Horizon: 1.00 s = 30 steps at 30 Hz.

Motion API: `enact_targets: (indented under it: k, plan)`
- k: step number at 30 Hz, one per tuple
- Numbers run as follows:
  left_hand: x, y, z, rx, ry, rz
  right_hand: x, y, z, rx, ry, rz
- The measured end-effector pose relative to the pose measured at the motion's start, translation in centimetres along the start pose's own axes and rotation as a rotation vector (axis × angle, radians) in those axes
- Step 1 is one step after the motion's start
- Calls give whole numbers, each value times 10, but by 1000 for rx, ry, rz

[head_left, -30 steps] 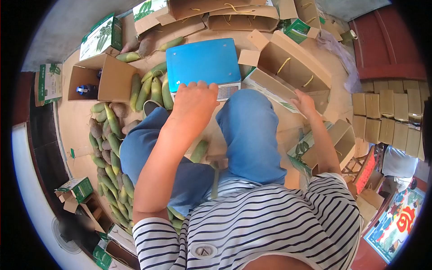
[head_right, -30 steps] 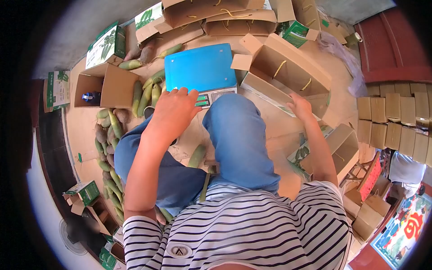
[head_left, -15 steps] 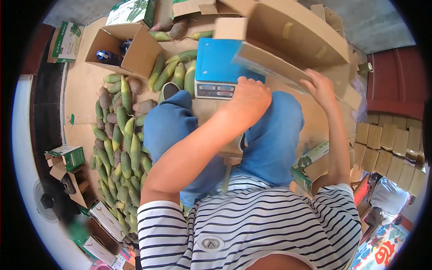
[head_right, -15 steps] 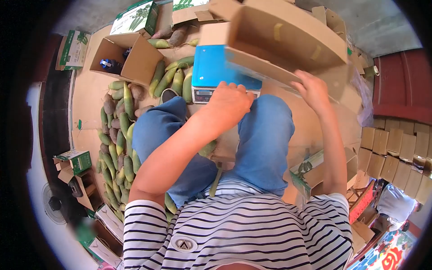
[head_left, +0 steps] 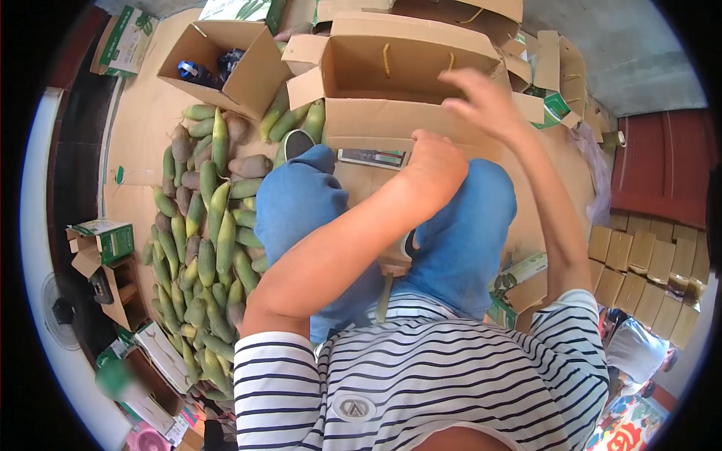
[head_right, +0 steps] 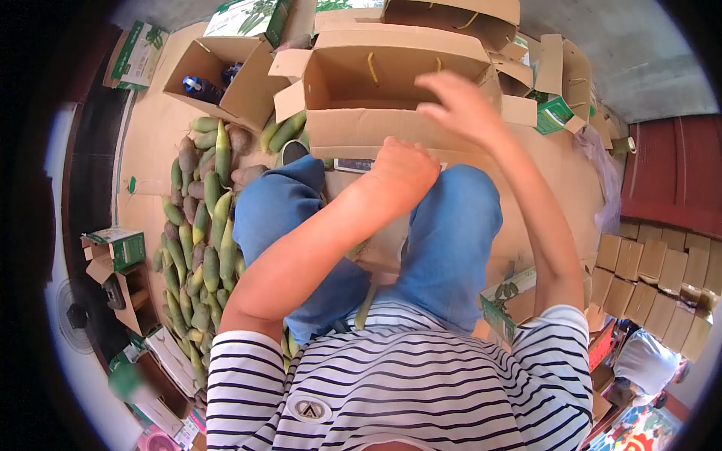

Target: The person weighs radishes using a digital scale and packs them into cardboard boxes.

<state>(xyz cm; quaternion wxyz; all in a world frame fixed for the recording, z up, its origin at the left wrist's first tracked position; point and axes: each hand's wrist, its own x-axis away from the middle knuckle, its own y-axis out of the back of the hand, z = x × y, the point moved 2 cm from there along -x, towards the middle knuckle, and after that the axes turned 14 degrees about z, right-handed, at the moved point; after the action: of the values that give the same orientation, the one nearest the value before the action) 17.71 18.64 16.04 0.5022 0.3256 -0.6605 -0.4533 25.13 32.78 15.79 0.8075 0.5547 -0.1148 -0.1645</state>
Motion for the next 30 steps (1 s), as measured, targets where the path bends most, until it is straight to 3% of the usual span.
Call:
enact_targets:
  k: [3, 5, 8, 14, 18, 20, 22, 26, 30]
  plan:
    - [3, 3, -1, 1, 14, 24, 23, 114, 94, -119, 120, -392]
    - [3, 4, 1, 29, -12, 46, 56, 148, 155, -113, 228, -744]
    - [1, 6, 2, 58, 2, 71, 93, 179, 195, -41, 584, -915]
    - [10, 6, 10, 115, 15, 23, 111, 195, 204, 4, 722, -993]
    - [9, -10, 8, 67, 78, -183, 109, 199, 198, -13, 758, -975]
    - [18, 2, 8, -26, 87, -111, 106, 205, 195, -32, 777, -977]
    - [18, 6, 8, 93, 81, -68, 105, 207, 193, -35, 795, -964]
    - [11, -9, 10, 146, 82, -165, 108, 208, 188, -32, 803, -978]
    - [26, 6, 11, 66, 59, -100, 92, 202, 183, -73, 773, -907]
